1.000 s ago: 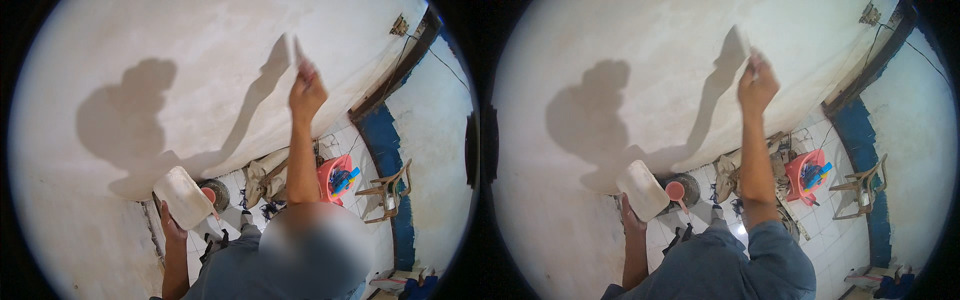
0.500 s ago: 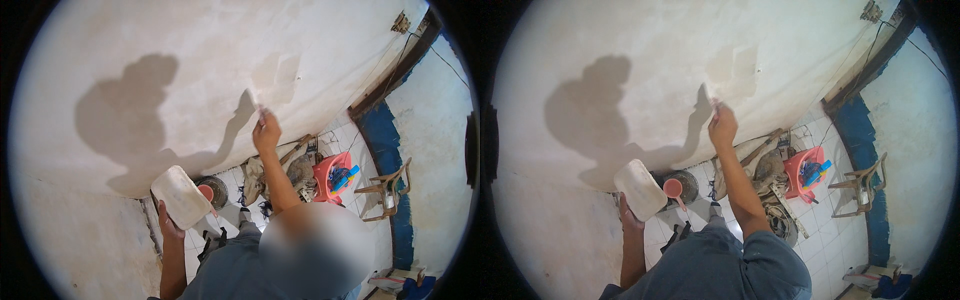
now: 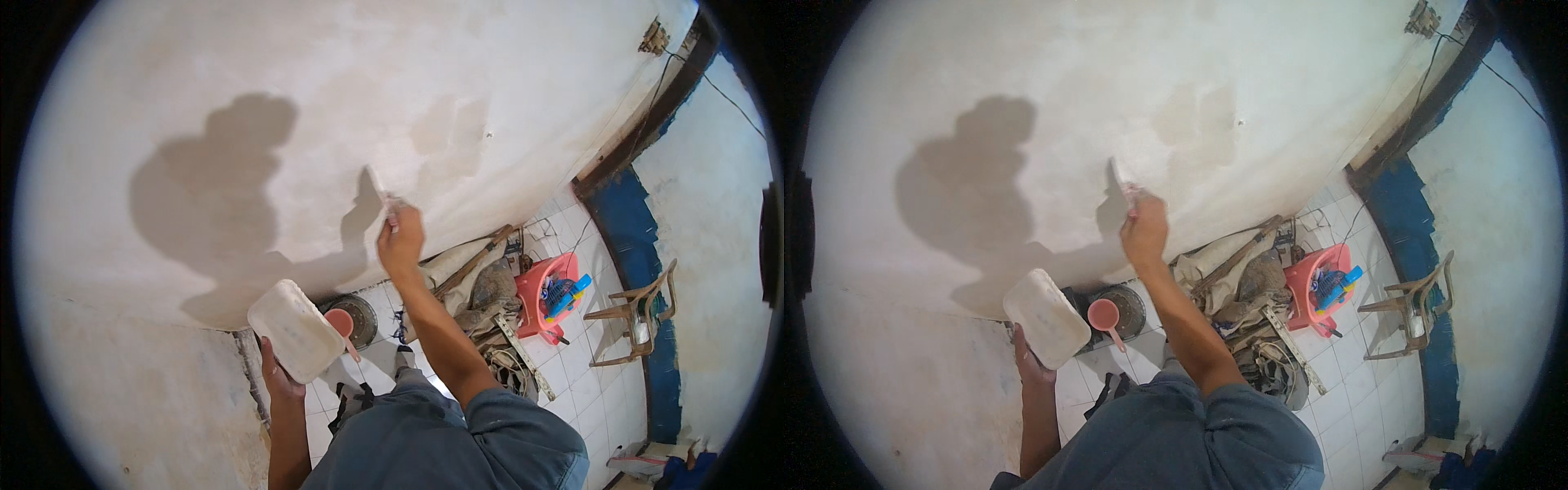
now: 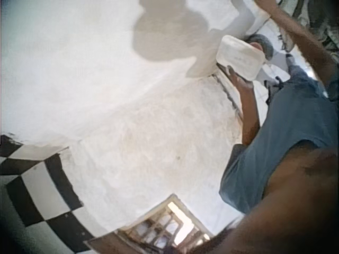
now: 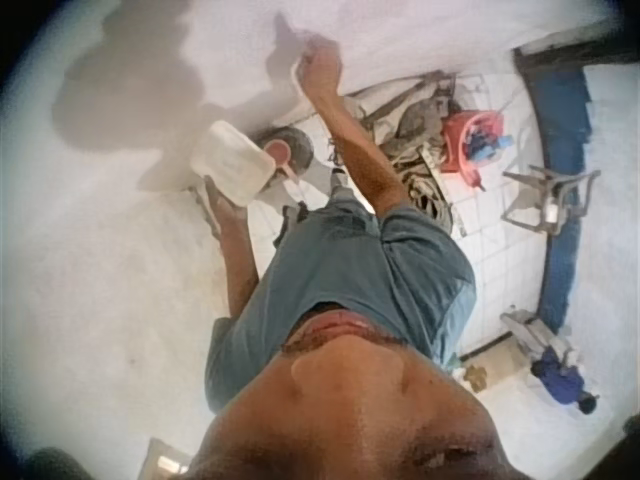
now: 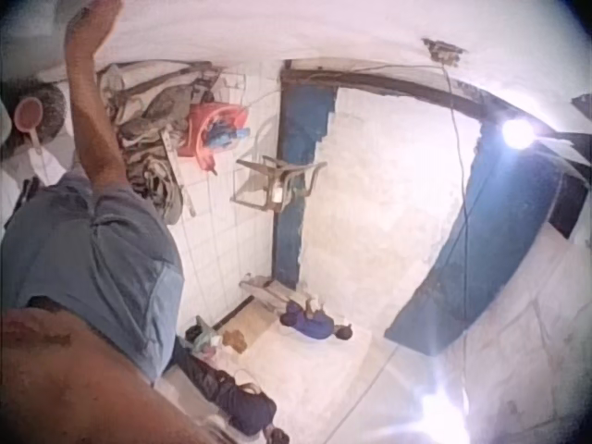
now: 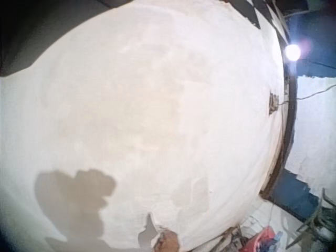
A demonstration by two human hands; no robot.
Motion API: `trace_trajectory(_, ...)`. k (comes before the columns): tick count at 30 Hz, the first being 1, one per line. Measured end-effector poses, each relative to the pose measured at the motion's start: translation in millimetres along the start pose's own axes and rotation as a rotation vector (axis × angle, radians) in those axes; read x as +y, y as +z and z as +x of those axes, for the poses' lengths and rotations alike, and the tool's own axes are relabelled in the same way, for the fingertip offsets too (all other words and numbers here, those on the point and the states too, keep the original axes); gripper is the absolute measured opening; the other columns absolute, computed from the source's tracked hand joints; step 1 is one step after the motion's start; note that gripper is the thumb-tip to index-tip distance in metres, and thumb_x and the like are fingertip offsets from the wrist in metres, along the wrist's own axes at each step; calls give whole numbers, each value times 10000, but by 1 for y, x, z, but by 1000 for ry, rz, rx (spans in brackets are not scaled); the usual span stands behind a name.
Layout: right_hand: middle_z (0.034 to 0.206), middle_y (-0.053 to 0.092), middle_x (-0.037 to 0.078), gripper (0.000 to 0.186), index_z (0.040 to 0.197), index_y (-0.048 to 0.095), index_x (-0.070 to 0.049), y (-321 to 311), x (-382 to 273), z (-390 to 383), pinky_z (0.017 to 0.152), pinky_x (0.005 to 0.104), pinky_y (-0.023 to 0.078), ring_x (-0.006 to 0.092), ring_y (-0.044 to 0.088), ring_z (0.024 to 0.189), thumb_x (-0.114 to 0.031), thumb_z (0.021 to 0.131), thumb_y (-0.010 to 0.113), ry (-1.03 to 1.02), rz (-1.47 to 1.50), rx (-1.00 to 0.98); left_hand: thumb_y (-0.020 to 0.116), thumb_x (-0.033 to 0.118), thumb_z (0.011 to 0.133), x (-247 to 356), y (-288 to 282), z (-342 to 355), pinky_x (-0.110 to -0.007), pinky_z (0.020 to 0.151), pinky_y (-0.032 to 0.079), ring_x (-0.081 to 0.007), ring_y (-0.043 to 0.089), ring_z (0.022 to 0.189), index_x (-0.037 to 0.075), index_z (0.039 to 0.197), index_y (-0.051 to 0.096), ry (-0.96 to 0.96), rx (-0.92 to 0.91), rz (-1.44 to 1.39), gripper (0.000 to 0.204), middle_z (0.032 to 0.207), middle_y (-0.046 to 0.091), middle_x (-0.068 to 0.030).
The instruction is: The person patches a wall by applying a white compound from a container onto a section of the wall using a scraper.
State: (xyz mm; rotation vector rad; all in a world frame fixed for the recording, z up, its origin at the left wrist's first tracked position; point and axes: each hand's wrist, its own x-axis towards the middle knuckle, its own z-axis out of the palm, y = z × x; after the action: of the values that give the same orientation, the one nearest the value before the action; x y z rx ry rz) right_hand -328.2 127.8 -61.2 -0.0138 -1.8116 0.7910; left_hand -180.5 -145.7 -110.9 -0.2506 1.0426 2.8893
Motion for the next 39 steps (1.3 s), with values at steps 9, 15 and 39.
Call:
trace_trajectory(9,923,539,195,231,947,526,-11,19,13,114,763,481,438,387,532,879,-83,776,664,2,-455,320,491,397,995,-12,1,5,-442,1035,451,-284,537,1234,53,1434,375,-47,-29,27,569,1374,522,-122)
trace_trajectory(15,924,621,203,157,999,582,10,-23,-11,15,781,420,489,350,617,873,-38,852,552,234,142,104,498,397,991,-11,5,4,-450,1026,461,-289,543,1226,57,1423,383,3,19,65,561,1359,531,-120)
trace_trajectory(39,913,518,195,123,886,494,11,-2,9,145,741,462,430,375,514,836,-3,808,589,196,-214,411,484,403,996,-22,13,-4,-448,1026,463,-288,546,1226,54,1425,385,6,23,43,561,1371,522,-134)
